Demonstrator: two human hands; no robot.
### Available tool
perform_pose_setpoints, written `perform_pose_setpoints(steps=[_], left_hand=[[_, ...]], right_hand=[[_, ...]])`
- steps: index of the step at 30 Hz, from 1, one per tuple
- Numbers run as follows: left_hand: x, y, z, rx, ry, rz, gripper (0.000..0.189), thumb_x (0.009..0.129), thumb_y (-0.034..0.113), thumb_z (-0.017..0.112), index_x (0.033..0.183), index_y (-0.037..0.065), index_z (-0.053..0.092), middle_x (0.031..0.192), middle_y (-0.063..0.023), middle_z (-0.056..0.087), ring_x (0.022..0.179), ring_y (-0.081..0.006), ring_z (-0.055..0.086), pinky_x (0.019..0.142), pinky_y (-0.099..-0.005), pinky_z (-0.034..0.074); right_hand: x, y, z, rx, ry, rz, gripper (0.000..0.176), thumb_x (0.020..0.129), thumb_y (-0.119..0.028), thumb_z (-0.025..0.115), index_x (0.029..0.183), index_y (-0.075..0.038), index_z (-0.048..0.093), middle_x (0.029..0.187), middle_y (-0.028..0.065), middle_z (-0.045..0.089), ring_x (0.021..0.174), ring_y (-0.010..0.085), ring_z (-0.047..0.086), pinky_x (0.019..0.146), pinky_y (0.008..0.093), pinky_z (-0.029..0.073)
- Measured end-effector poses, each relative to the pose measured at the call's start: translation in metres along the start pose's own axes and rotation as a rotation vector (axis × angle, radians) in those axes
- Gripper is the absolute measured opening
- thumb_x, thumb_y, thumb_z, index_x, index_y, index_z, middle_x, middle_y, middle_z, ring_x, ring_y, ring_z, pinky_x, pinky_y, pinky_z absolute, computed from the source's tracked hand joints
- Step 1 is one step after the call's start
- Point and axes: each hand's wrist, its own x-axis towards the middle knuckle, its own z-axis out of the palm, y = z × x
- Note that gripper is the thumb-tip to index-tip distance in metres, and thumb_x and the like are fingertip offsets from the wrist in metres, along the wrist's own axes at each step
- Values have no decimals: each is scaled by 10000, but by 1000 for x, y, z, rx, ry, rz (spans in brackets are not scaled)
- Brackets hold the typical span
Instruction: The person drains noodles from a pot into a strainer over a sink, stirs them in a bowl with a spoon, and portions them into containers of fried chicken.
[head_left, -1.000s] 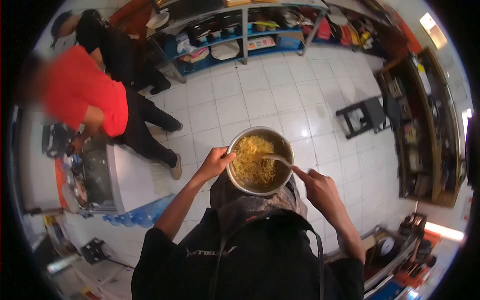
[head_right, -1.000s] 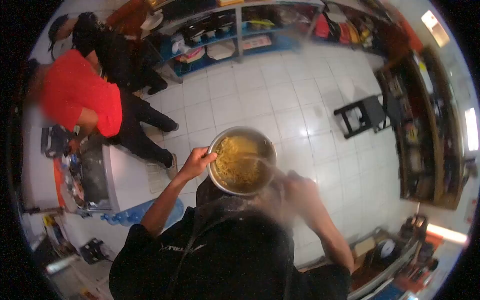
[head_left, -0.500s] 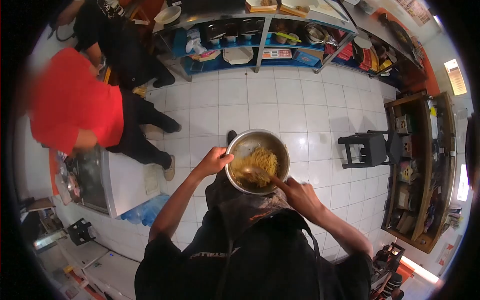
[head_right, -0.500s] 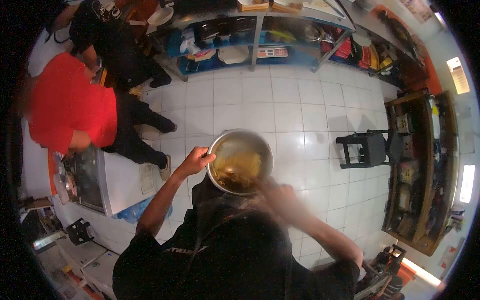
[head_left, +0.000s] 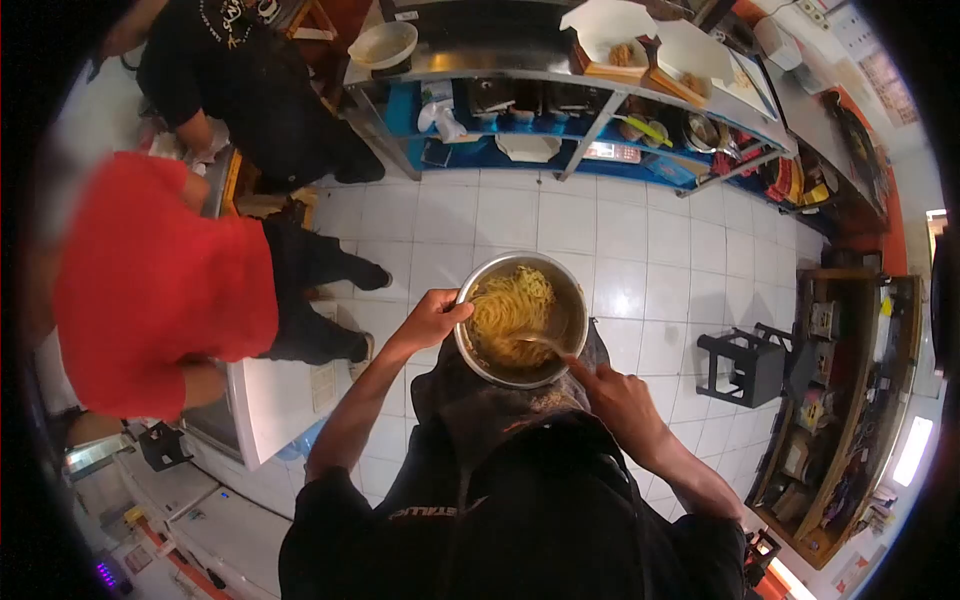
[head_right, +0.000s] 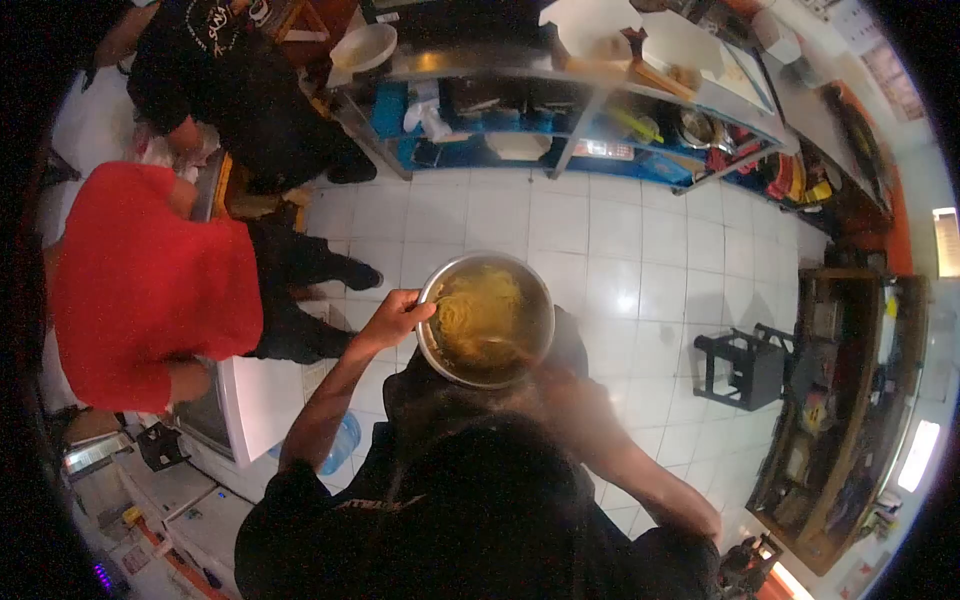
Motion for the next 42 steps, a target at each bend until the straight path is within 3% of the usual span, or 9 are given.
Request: perform_pose_setpoints(steps=[9, 14, 17, 21, 25, 29, 32, 36, 42], left_hand=[[82, 27, -59, -40, 94, 9, 306, 981, 254, 545, 902, -28, 635, 717, 56, 513, 673, -47, 451, 584, -262, 386], [139, 35, -90, -82, 278, 13, 327, 985, 272, 540, 860, -15, 633, 701, 58, 497, 666, -44, 431, 578, -267, 373], [178, 64, -115, -16, 313, -24, 295, 983, 243, 541, 891, -17, 647, 753, 50, 563, 717, -48, 471, 630, -259, 407], [260, 90, -135, -126, 400, -3, 301, 971, 241, 553, 843, -25, 616, 721, 45, 540, 694, -61, 456, 615, -271, 405], [338, 120, -180, -41, 709, 67, 319, 961, 244, 553, 779, -16, 573, 661, 46, 481, 635, -77, 415, 556, -303, 361], [414, 129, -241, 389, 829, 131, 259, 935, 220, 587, 826, -13, 618, 640, 40, 477, 594, -73, 411, 526, -298, 362], [460, 132, -280, -114, 795, 51, 347, 928, 263, 601, 702, 12, 520, 578, 18, 464, 551, -68, 425, 479, -296, 345], [520, 93, -328, -26, 623, 144, 369, 940, 323, 599, 737, 21, 544, 593, 9, 483, 548, -85, 455, 471, -272, 360], [532, 102, -344, -161, 799, -1, 328, 952, 316, 578, 821, 16, 551, 672, -25, 536, 524, -121, 507, 470, -299, 433]], right_hand=[[157, 38, -35, 14, 224, -253, 647, 837, -32, 583, 1436, -185, 393, 916, 183, 622, 662, 321, 649, 604, 434, 544], [222, 50, -115, -79, -185, -353, 631, 818, -12, 579, 1405, -201, 444, 830, 139, 563, 586, 294, 629, 502, 408, 527], [287, 50, -173, -78, -110, -220, 601, 812, -23, 587, 1380, -182, 474, 808, 129, 553, 572, 286, 619, 495, 407, 522], [397, 131, -132, -297, -21, -533, 612, 803, -12, 570, 1386, -156, 448, 896, 147, 567, 631, 296, 649, 493, 392, 530], [471, 147, -225, -258, -151, -595, 615, 838, -49, 542, 1410, -238, 419, 925, 168, 565, 656, 305, 658, 523, 408, 541], [568, 168, -267, -356, 59, -482, 597, 841, -35, 533, 1397, -242, 469, 866, 151, 569, 647, 316, 631, 549, 426, 529], [637, 185, -256, -348, 204, -496, 598, 840, -17, 520, 1397, -230, 470, 861, 157, 571, 657, 326, 631, 560, 437, 532], [723, 204, -191, -218, 352, -495, 534, 862, -40, 503, 1367, -213, 492, 814, 187, 584, 688, 380, 636, 575, 471, 527], [771, 207, -173, 11, 255, -355, 515, 882, -117, 519, 1382, -232, 469, 801, 212, 622, 668, 424, 628, 573, 520, 507]])
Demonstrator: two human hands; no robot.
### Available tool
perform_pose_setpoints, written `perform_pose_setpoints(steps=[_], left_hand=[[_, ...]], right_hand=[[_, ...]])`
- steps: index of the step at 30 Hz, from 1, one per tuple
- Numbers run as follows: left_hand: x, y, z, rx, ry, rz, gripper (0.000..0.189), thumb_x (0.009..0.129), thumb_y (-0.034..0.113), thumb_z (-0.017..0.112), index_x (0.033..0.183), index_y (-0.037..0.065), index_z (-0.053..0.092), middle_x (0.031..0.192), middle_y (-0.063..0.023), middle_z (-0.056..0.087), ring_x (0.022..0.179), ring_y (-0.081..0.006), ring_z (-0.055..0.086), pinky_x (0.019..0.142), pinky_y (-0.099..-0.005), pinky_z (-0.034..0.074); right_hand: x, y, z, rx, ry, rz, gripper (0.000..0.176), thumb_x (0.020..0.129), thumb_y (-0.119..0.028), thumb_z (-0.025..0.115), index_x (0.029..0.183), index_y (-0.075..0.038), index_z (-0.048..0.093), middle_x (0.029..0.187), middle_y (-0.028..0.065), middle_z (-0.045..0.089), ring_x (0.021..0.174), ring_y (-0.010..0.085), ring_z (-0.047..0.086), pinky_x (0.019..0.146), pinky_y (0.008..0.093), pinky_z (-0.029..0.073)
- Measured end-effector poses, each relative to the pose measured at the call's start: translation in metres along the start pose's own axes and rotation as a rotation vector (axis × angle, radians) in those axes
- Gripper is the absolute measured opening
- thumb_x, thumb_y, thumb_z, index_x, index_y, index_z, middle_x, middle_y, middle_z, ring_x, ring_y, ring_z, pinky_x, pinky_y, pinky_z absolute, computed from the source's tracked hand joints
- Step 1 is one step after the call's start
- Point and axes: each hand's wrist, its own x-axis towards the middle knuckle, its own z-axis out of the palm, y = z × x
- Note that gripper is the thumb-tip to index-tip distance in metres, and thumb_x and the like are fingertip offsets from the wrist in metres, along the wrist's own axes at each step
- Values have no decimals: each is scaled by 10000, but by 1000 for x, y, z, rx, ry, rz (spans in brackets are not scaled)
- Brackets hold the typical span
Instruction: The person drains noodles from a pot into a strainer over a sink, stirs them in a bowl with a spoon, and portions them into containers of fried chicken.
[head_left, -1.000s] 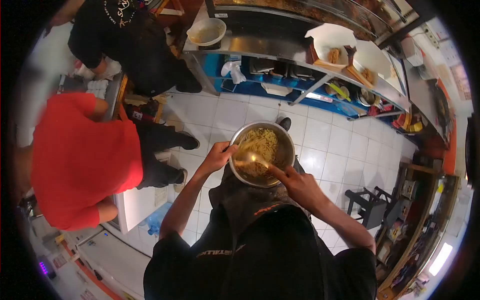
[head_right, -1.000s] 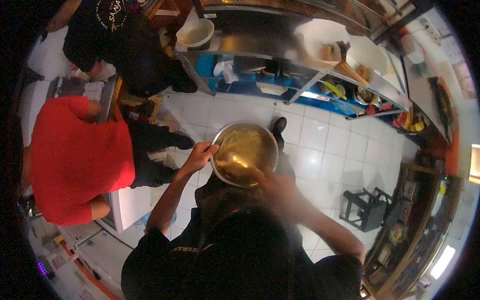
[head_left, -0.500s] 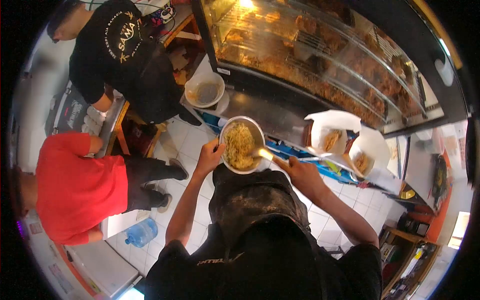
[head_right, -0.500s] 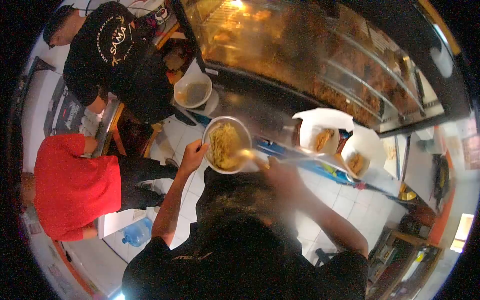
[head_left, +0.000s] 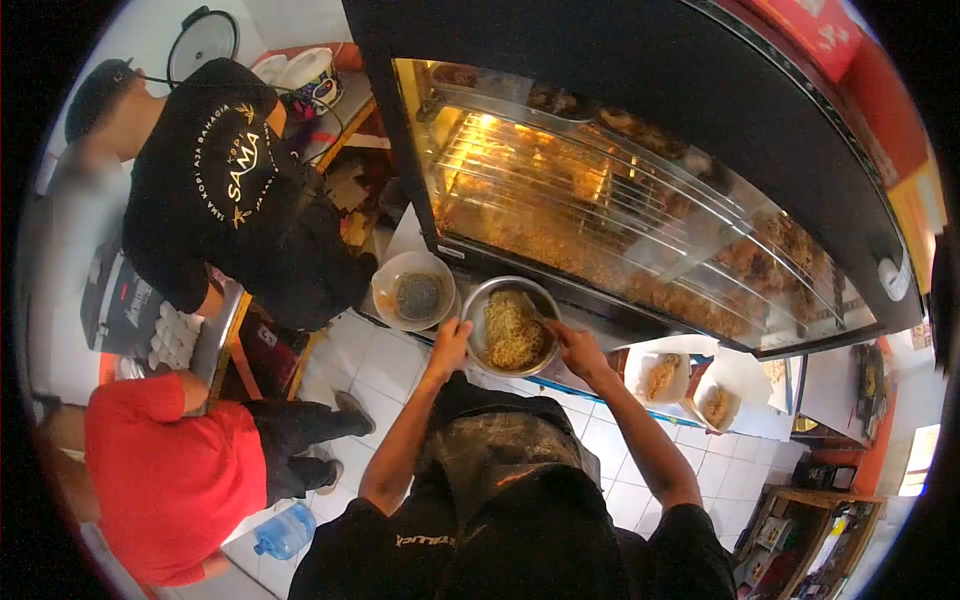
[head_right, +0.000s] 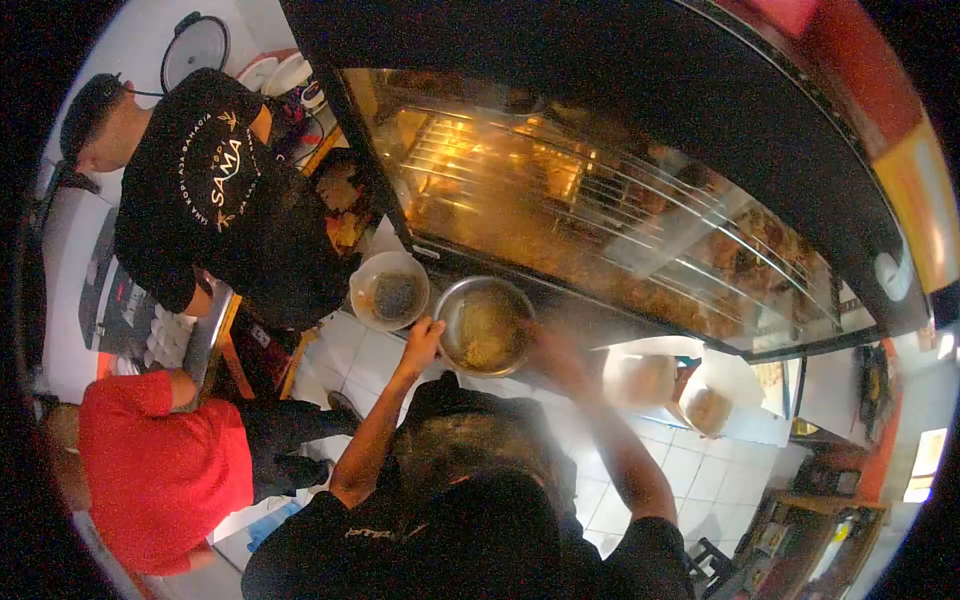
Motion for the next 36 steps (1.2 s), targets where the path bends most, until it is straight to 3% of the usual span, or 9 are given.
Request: perform_pose_setpoints(steps=[5, 7, 9, 15, 19, 23, 27, 32, 36], left_hand=[[-3, 17, -5, -191, -64, -230, 274, 936, 272, 610, 820, 31, 547, 702, -30, 544, 527, -108, 531, 425, -272, 460], [-17, -5, -4, -175, -26, -165, 222, 900, 196, 664, 823, 19, 554, 693, -29, 545, 524, -108, 540, 429, -260, 480], [-17, -9, -10, -174, -86, -224, 179, 866, 131, 694, 836, 7, 568, 712, -35, 575, 547, -102, 565, 432, -262, 485], [-6, 17, -8, -336, -40, -230, 137, 884, 111, 672, 912, 7, 589, 750, -52, 595, 564, -123, 581, 469, -277, 513], [-6, 30, 0, -119, -118, -167, 121, 883, 111, 673, 880, 33, 581, 726, -45, 585, 543, -113, 567, 415, -270, 486], [11, 26, -4, -48, -38, -151, 94, 867, 112, 680, 871, 37, 623, 685, -8, 564, 542, -78, 531, 417, -240, 437], [24, 1, 9, 120, -49, 162, 152, 839, 91, 695, 961, 10, 654, 717, -18, 613, 547, -78, 548, 435, -264, 451], [11, 52, 2, 29, -32, -36, 215, 869, 110, 673, 1032, -27, 646, 770, -63, 635, 676, -112, 623, 567, -263, 519], [-7, -13, 8, -228, -46, -25, 230, 899, 115, 642, 1067, -40, 618, 858, -80, 637, 705, -144, 646, 591, -295, 577]], right_hand=[[-21, -75, -60, -290, -279, -75, 567, 858, -66, 535, 1372, -301, 491, 677, 149, 589, 632, 379, 638, 665, 528, 536], [-48, -71, -80, -542, -36, -301, 615, 844, -26, 522, 1383, -317, 474, 702, 137, 590, 603, 335, 636, 619, 503, 545], [-63, -38, -39, -346, 68, -151, 644, 835, -8, 514, 1400, -309, 446, 778, 143, 609, 603, 324, 632, 555, 475, 537], [-54, -79, -39, -347, -295, 72, 677, 819, 4, 526, 1433, -248, 397, 787, 171, 569, 545, 340, 572, 491, 448, 486], [-43, -57, -11, -259, -140, 119, 666, 821, -2, 527, 1438, -203, 380, 789, 188, 573, 590, 356, 605, 530, 485, 492], [-50, -50, -26, -289, -469, 189, 660, 822, -23, 538, 1436, -197, 369, 810, 194, 640, 668, 382, 644, 584, 481, 530], [-27, -43, 9, -225, -170, 144, 646, 807, 0, 532, 1414, -201, 436, 766, 188, 643, 691, 384, 651, 614, 479, 535], [-41, -51, -71, -51, -77, 86, 486, 824, 10, 514, 1285, -140, 559, 773, 190, 652, 709, 390, 639, 651, 486, 520], [-27, -48, -75, -253, -120, 223, 518, 837, -15, 514, 1334, -159, 531, 783, 226, 653, 738, 406, 637, 681, 490, 515]])
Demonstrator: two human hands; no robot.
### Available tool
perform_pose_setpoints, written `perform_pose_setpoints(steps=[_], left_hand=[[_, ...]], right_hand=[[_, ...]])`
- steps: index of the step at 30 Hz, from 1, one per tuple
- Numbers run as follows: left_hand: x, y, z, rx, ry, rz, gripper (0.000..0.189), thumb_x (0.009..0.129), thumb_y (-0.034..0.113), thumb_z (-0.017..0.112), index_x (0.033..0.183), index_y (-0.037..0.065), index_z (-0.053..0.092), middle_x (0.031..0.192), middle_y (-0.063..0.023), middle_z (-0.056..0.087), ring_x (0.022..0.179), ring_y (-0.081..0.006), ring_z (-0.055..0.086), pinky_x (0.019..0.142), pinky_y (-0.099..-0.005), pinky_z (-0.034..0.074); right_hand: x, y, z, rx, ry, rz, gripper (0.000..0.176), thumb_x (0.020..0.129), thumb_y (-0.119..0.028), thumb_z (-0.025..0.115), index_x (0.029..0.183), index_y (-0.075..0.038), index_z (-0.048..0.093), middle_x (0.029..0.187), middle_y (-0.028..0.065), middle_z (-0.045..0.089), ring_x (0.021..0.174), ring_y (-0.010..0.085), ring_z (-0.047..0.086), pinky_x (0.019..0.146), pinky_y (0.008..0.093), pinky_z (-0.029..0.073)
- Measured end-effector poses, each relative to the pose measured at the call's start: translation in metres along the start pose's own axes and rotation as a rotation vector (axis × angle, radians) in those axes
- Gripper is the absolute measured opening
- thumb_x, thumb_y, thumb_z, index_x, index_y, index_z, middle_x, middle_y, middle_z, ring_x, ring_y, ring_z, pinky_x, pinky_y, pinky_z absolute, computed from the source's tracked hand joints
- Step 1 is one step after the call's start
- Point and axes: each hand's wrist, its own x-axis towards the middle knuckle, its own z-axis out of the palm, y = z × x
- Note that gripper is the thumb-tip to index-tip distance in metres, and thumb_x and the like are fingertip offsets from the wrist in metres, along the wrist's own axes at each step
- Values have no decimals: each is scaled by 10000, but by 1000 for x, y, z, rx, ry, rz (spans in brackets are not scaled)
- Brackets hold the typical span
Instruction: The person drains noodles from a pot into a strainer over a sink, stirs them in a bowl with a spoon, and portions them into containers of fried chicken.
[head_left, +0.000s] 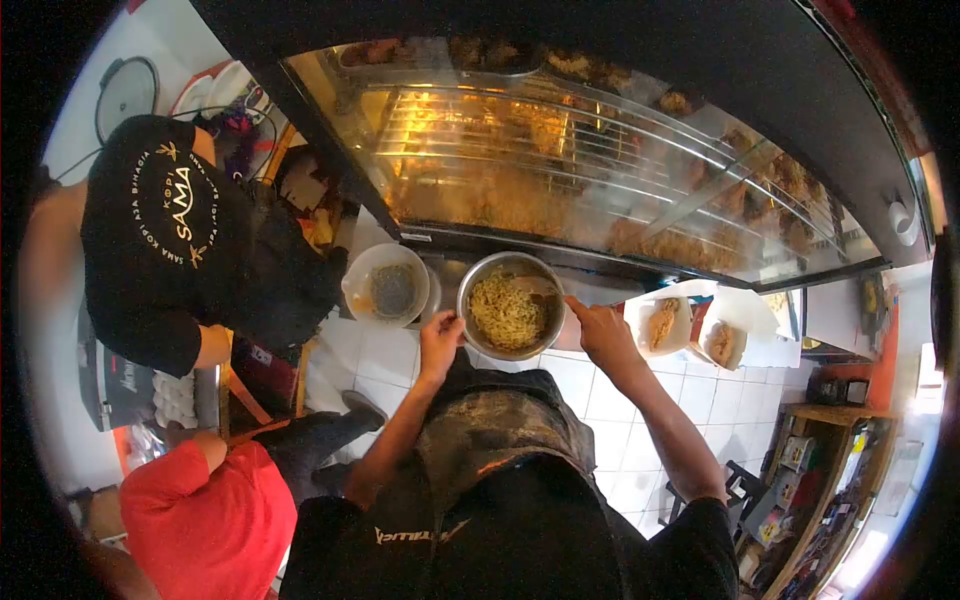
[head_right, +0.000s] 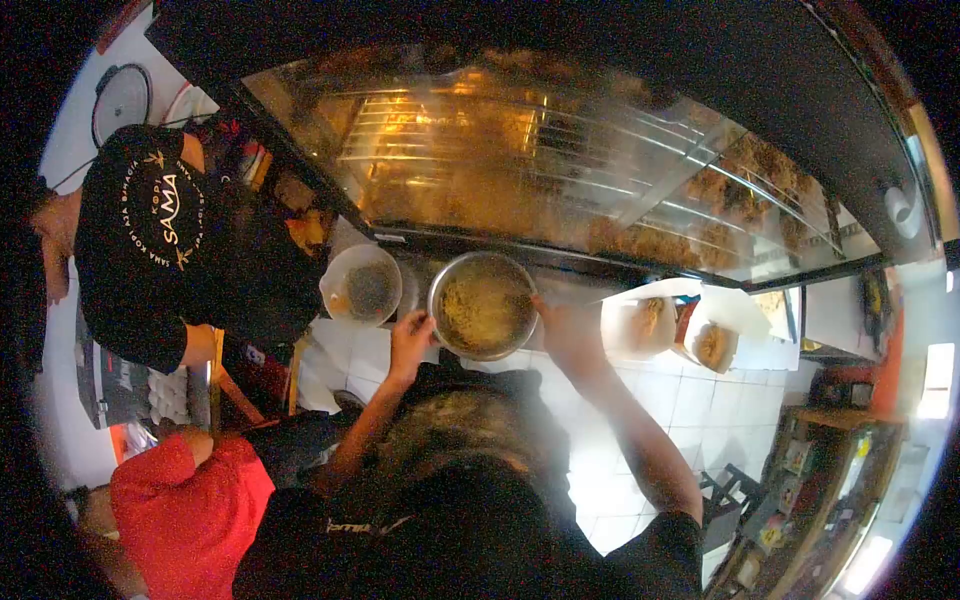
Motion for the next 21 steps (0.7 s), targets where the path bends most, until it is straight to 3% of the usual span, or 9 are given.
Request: perform_pose_setpoints(steps=[3, 4, 7, 11, 12, 14, 16, 18, 21], left_hand=[[-9, 11, 10, -116, -62, -90, 226, 915, 118, 619, 1079, -37, 614, 881, -77, 635, 700, -153, 643, 624, -299, 586], [-8, 20, 10, -45, -46, -49, 216, 923, 100, 597, 1089, -37, 621, 875, -74, 642, 704, -147, 645, 608, -308, 590], [11, 32, -2, 44, -74, -1, 215, 924, 80, 585, 1102, -34, 630, 871, -77, 651, 694, -138, 644, 570, -313, 590], [17, 62, 9, 19, -54, -101, 257, 910, 98, 631, 1140, -17, 638, 896, -88, 674, 718, -127, 644, 546, -275, 558], [21, 58, 10, 19, -55, -103, 257, 910, 98, 631, 1140, -17, 638, 896, -88, 674, 718, -127, 644, 546, -275, 558], [31, 44, 9, 282, -73, 57, 264, 897, 93, 638, 1135, -20, 642, 896, -86, 677, 696, -111, 634, 536, -264, 542], [31, 40, 9, 242, -62, 34, 267, 893, 96, 639, 1133, -22, 643, 890, -82, 674, 686, -108, 630, 531, -263, 541], [25, 44, 11, 174, -29, 4, 217, 918, 102, 613, 1103, -1, 661, 816, -37, 661, 577, -79, 569, 505, -242, 466], [25, 39, 7, 189, -14, -11, 232, 920, 111, 616, 1116, -7, 657, 821, -40, 661, 594, -84, 578, 508, -247, 472]], right_hand=[[27, -8, 21, 176, -149, 240, 477, 850, -27, 515, 1313, -135, 555, 852, 244, 664, 783, 410, 642, 715, 481, 515], [33, 35, 93, 361, 19, -2, 429, 865, -38, 522, 1282, -120, 586, 926, 242, 670, 804, 384, 658, 735, 469, 516], [28, 57, 135, 343, -163, -87, 395, 865, -47, 541, 1245, -124, 616, 961, 217, 680, 804, 351, 668, 741, 452, 515], [-18, -11, -15, -84, -282, -174, 545, 846, -16, 539, 1350, -223, 535, 860, 180, 666, 716, 350, 656, 670, 451, 533], [-33, 3, 1, 17, -116, -254, 588, 840, -1, 527, 1373, -250, 498, 788, 152, 620, 666, 343, 640, 614, 461, 532], [-28, 17, 47, 111, -73, -216, 581, 835, 2, 527, 1362, -243, 510, 764, 145, 604, 651, 341, 632, 597, 467, 527], [-15, 20, 71, 116, -69, -162, 587, 821, 17, 521, 1357, -224, 509, 752, 148, 582, 632, 348, 622, 569, 482, 516], [-28, -13, 37, 43, -64, -110, 586, 824, 12, 519, 1361, -221, 502, 774, 160, 592, 632, 360, 620, 569, 482, 515], [-44, -12, 36, -55, -53, -160, 598, 827, 8, 515, 1379, -217, 469, 811, 183, 606, 630, 389, 616, 565, 485, 513]])
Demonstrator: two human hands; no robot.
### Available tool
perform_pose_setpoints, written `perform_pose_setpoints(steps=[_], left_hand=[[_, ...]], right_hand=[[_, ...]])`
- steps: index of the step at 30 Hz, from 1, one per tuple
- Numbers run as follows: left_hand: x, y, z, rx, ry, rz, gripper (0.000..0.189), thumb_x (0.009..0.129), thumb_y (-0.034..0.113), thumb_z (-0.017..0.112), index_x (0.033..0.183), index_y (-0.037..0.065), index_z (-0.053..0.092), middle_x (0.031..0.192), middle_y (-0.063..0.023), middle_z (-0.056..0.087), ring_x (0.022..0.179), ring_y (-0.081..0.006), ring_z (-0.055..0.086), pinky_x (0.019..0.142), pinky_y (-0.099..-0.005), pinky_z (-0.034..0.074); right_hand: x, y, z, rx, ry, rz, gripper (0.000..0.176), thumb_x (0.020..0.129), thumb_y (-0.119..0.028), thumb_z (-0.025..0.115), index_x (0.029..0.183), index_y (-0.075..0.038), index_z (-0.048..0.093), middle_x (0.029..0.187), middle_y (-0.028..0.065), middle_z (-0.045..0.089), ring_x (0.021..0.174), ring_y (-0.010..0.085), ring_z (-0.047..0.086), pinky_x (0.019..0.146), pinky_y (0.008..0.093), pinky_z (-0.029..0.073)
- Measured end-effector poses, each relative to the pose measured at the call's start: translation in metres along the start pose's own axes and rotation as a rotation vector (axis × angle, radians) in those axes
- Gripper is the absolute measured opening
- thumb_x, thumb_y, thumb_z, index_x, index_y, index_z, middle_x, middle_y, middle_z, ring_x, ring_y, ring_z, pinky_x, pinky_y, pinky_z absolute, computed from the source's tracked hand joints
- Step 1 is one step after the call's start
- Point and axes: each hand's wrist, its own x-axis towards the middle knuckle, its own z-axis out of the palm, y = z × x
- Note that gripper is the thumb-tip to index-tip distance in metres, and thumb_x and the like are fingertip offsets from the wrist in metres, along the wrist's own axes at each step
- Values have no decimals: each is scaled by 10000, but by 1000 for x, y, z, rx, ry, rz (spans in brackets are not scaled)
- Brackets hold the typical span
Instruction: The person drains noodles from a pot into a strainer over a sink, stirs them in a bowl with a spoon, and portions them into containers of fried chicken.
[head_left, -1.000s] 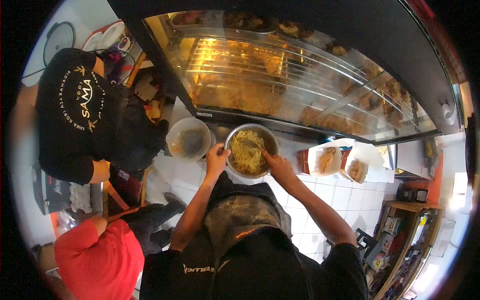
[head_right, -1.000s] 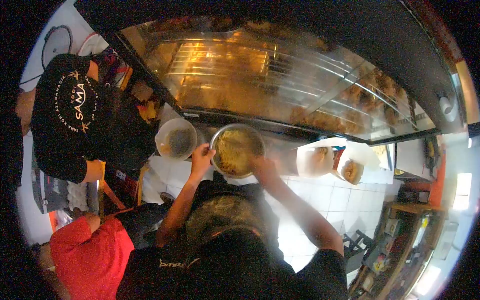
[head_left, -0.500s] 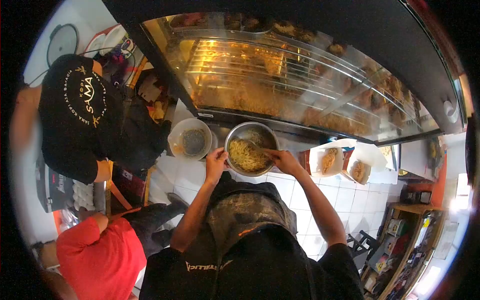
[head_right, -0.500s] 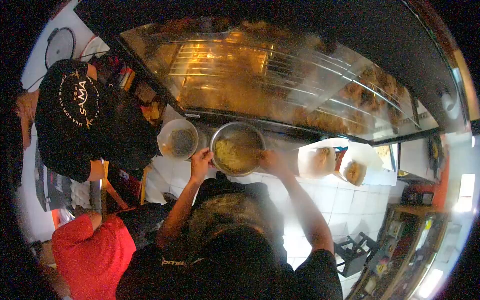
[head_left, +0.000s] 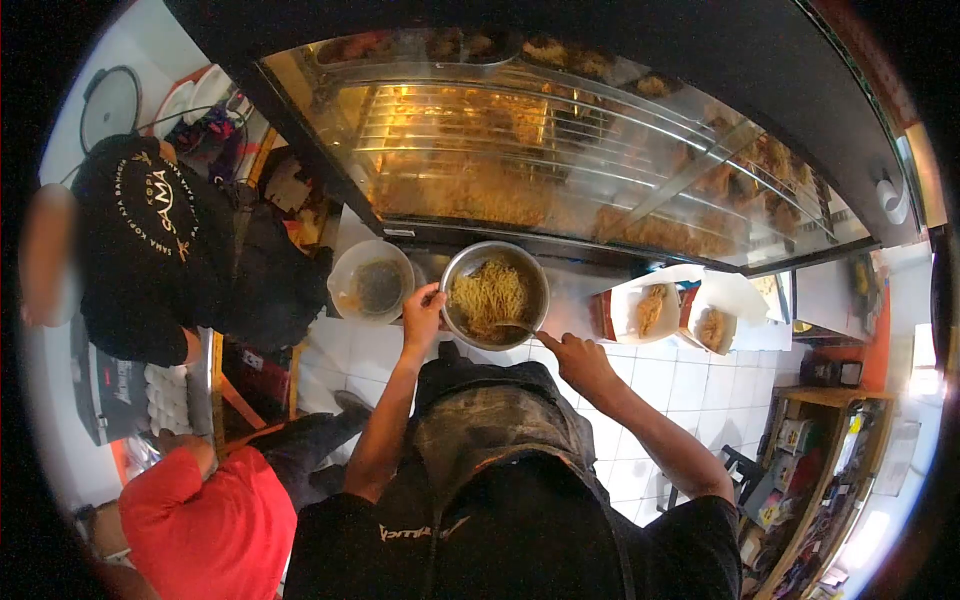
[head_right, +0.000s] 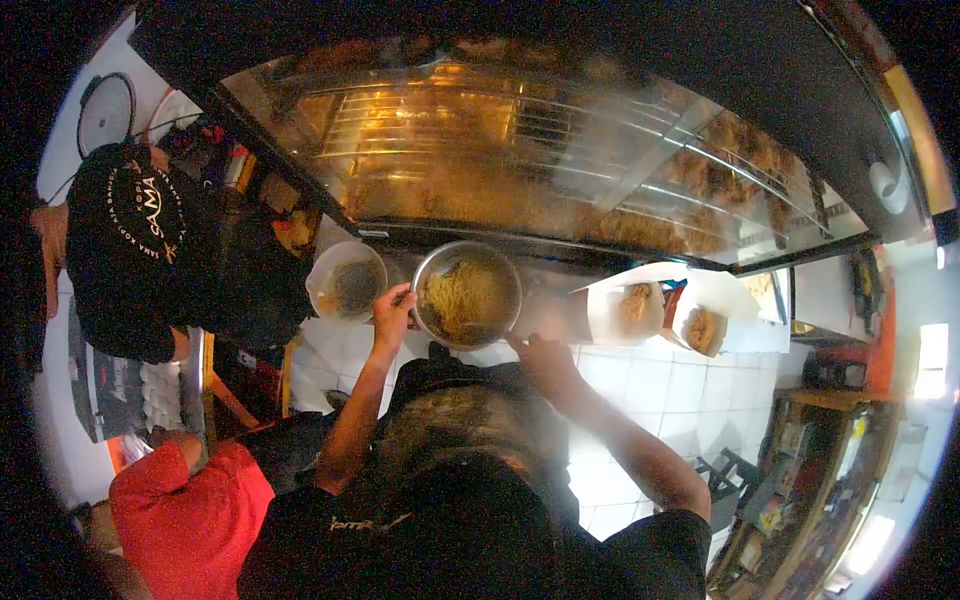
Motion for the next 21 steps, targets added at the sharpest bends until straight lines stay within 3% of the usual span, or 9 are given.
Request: perform_pose_setpoints(steps=[6, 8, 9, 10, 12, 14, 16, 19, 21], left_hand=[[11, -18, -6, -47, -44, 120, 260, 906, 98, 638, 1140, -15, 649, 864, -51, 662, 677, -109, 642, 511, -270, 547], [9, -13, -14, -46, -20, 99, 254, 907, 98, 639, 1135, -13, 654, 858, -47, 662, 667, -104, 633, 514, -264, 537], [7, -11, -15, -47, -3, 67, 248, 908, 98, 640, 1130, -11, 658, 851, -42, 662, 657, -100, 625, 516, -259, 527], [8, -8, -15, -48, 8, 70, 248, 908, 98, 640, 1130, -11, 658, 851, -42, 662, 657, -100, 625, 516, -259, 527], [4, -6, -12, -59, -72, 13, 250, 900, 69, 624, 1128, -26, 661, 883, -61, 690, 709, -95, 598, 582, -248, 485], [12, -6, -10, -86, -28, 64, 217, 892, 66, 637, 1083, -24, 683, 883, -74, 699, 747, -115, 624, 643, -268, 497], [18, -5, -11, -76, 8, 45, 211, 887, 73, 645, 1073, -16, 689, 873, -79, 700, 762, -127, 639, 685, -279, 501], [20, 1, -5, -66, -61, 15, 224, 878, 75, 656, 1081, -15, 680, 857, -78, 693, 751, -135, 642, 680, -274, 502], [18, 6, 0, 23, -41, 48, 222, 870, 71, 663, 1075, -14, 677, 828, -78, 683, 741, -143, 642, 675, -281, 516]], right_hand=[[42, -5, 42, 188, 108, 7, 584, 832, 7, 495, 1369, -220, 493, 826, 187, 626, 687, 371, 636, 598, 467, 517], [24, 16, 23, 132, -139, 23, 577, 827, 6, 501, 1356, -226, 508, 803, 180, 639, 707, 363, 649, 614, 481, 516], [17, 29, 22, 276, 88, -21, 586, 817, 3, 510, 1354, -233, 510, 781, 177, 649, 723, 361, 658, 628, 497, 519], [27, 16, -1, 78, -113, 164, 598, 816, 2, 514, 1364, -234, 499, 818, 169, 646, 715, 366, 655, 637, 495, 527], [49, 3, 33, 197, 63, 209, 599, 815, 6, 515, 1365, -232, 494, 863, 169, 635, 714, 372, 651, 649, 495, 533], [49, -10, 56, 22, -10, 116, 619, 809, 8, 520, 1375, -241, 484, 898, 170, 625, 714, 364, 650, 647, 486, 537], [26, 23, 57, 177, 67, -39, 627, 817, -2, 520, 1396, -237, 460, 856, 173, 629, 708, 348, 651, 630, 464, 544], [44, 0, 4, 325, 164, 274, 607, 813, 1, 514, 1366, -249, 501, 862, 173, 638, 715, 367, 651, 626, 482, 542], [49, -7, 24, 198, 127, 195, 606, 813, 0, 516, 1367, -243, 498, 859, 171, 638, 730, 373, 651, 640, 481, 540]])
